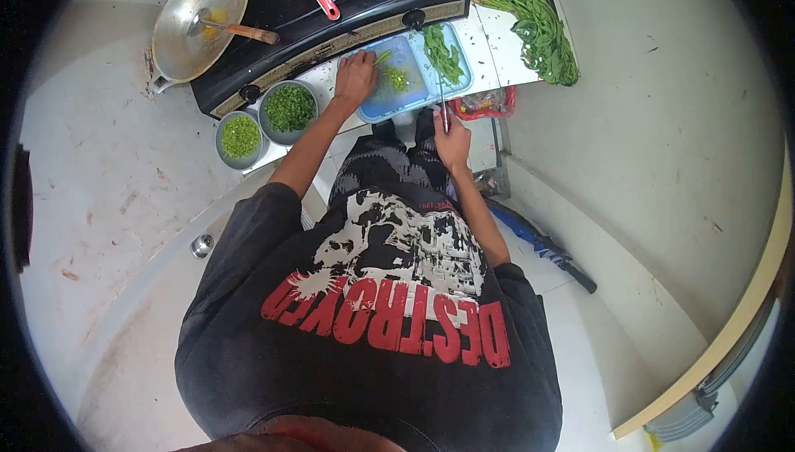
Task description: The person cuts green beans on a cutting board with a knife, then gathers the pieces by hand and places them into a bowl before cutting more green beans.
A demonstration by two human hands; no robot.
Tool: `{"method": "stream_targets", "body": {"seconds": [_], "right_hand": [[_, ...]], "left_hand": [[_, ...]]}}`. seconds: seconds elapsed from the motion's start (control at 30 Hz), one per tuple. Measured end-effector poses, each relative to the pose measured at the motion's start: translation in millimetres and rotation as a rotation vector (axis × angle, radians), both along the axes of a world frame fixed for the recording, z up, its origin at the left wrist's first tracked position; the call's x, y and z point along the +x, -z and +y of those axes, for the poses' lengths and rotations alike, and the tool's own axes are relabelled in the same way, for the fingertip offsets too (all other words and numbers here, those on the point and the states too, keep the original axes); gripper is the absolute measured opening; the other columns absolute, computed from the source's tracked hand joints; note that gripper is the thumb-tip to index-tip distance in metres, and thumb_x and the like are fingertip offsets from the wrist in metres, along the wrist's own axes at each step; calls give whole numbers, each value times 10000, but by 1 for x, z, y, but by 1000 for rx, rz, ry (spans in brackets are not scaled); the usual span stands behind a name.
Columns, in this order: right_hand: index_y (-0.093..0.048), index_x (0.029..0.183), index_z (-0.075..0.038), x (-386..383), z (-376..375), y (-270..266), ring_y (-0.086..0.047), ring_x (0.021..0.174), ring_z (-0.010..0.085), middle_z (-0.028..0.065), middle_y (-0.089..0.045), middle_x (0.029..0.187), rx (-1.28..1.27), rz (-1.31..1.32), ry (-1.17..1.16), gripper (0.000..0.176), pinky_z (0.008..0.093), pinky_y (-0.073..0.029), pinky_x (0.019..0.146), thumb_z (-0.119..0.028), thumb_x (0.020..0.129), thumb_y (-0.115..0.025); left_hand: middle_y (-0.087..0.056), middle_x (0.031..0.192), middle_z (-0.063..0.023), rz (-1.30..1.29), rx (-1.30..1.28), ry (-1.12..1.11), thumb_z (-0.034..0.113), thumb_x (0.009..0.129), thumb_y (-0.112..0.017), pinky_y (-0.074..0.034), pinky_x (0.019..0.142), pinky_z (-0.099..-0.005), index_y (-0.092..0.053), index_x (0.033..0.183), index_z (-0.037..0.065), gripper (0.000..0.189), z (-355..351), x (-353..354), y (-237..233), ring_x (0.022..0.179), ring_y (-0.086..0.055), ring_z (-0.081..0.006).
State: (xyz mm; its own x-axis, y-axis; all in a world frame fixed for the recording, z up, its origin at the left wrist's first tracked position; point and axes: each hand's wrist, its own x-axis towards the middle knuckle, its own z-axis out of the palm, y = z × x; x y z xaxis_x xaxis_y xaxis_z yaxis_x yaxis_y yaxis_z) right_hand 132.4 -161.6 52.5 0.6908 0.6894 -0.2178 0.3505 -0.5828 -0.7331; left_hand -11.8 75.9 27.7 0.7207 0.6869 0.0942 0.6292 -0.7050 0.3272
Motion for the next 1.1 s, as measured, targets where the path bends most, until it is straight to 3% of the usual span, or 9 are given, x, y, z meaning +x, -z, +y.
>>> {"method": "stream_targets", "body": {"seconds": [0.03, 0.3, 0.4, 0.43, 0.47, 0.53, 0.63, 0.73, 1.1], "right_hand": [[-714, 1011, 13, 0, -2, 2, -629, 561, 247, 169, -625, 627, -7, 7, 0, 404, 405, -473, 577, -381, 1013, -623], [-694, 942, 25, -6, 0, -4, -611, 556, 202, 130, -630, 622, -10, 42, -8, 390, 375, -465, 564, -356, 1007, -647], [-693, 903, 7, -10, 11, -16, -592, 551, 165, 92, -623, 606, 97, 190, 59, 385, 359, -453, 553, -359, 1012, -648], [-693, 887, 0, -10, 17, -24, -587, 550, 154, 83, -619, 600, 138, 260, 91, 386, 358, -450, 551, -362, 1014, -647], [-696, 881, -23, -7, 22, -30, -553, 595, 69, 5, -615, 642, 157, 346, 84, 352, 282, -432, 562, -353, 1002, -680], [-697, 876, -26, -5, 39, -44, -538, 603, 59, -2, -623, 677, 275, 495, 98, 329, 254, -417, 567, -335, 987, -707], [-728, 947, -29, -5, 66, -88, -505, 617, 39, -35, -637, 744, 359, 611, 92, 259, 216, -389, 567, -285, 947, -766], [-746, 1062, -22, -1, 89, -115, -498, 659, 25, -54, -650, 784, 439, 661, -15, 283, 208, -387, 588, -256, 913, -804], [-724, 1066, -4, 5, 125, -136, -509, 624, 30, -37, -644, 774, 451, 729, -231, 296, 214, -408, 559, -222, 896, -828]], "left_hand": [[-656, 1028, -157, 15, 11, 9, 118, 849, -660, -483, 882, -453, -643, 1029, 25, 204, -1, -1, 2, 1001, -660, -327], [-679, 999, -200, 90, -59, -19, 125, 883, -636, -524, 826, -492, -641, 1004, -9, 181, -1, -4, 4, 899, -696, -359], [-677, 966, -180, -193, -520, -83, 166, 948, -636, -523, 821, -417, -619, 1114, -65, 284, 2, -7, -17, 855, -671, -330], [-675, 954, -154, -357, -689, -142, 166, 968, -623, -520, 811, -396, -620, 1119, -67, 277, -3, -7, -25, 842, -661, -293], [-673, 941, -128, -523, -855, -204, 165, 989, -610, -518, 801, -375, -621, 1123, -70, 271, -12, -6, -32, 828, -651, -256], [-639, 923, -48, -757, -1322, -376, 162, 1035, -567, -506, 789, -308, -630, 1103, -53, 233, -32, -9, -75, 817, -607, -141], [-627, 911, -46, -1011, -1526, -419, 158, 1033, -572, -490, 782, -275, -636, 1088, -40, 215, -56, -14, -95, 800, -598, -132], [-635, 922, -37, -858, -1303, -353, 161, 1038, -580, -482, 782, -276, -640, 1110, -26, 209, -68, -16, -120, 809, -592, -119], [-683, 924, -35, -835, -757, -333, 107, 1017, -636, -492, 723, -258, -635, 1121, -24, 168, -84, -8, -169, 814, -603, -86]]}}
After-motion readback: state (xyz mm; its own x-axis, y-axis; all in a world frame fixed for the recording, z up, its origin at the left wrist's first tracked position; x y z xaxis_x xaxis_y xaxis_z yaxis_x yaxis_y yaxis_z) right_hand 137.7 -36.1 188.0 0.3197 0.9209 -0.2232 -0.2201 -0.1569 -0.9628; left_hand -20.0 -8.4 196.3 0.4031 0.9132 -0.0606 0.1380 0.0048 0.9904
